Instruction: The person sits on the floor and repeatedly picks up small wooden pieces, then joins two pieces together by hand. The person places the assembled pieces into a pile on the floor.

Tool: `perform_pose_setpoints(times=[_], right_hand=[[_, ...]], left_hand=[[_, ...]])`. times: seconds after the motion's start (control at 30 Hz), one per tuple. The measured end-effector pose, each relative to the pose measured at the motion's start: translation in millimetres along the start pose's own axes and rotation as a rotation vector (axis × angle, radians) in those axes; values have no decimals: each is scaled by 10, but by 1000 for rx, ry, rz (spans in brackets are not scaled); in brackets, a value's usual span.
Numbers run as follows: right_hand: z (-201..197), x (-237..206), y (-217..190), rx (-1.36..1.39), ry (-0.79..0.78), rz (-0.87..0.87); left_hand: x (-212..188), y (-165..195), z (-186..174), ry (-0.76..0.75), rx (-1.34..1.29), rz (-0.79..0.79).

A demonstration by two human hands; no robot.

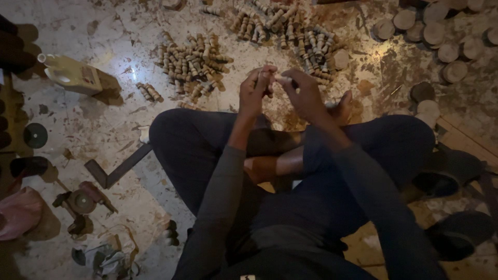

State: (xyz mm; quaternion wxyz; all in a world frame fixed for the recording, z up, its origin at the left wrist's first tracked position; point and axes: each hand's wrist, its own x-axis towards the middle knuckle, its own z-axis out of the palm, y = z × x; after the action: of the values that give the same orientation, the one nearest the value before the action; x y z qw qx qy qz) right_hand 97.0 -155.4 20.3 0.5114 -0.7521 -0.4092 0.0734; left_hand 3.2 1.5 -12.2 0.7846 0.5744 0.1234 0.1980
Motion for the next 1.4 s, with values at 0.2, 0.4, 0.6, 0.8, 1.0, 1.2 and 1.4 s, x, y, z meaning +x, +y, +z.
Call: perform_pose_setpoints(times=[0.2,0.4,0.6,0.8,1.0,1.2,1.4], right_hand=[[50,52,-55,-266,-29,-119],[-68,144,169,521,-297,367],[-42,62,21,83,-137,107],[-5,43,-51,-299,-15,-260],[-22,137,132,479,-208,347],[-53,53,-45,-112,-24,-62],[-34,129,-175,-173,74,-316]], left_hand=[[-27,-45,-35,76,-158,-85],[-5,8,-31,68,275,142],[-45,53,-8,62,52,32],[-24,123,-10,127,-193,-194],[-56,170,39,54,219,134],[-49,-32,84,125,-61,-44],[-44,-113,-11,206,-647,-335]])
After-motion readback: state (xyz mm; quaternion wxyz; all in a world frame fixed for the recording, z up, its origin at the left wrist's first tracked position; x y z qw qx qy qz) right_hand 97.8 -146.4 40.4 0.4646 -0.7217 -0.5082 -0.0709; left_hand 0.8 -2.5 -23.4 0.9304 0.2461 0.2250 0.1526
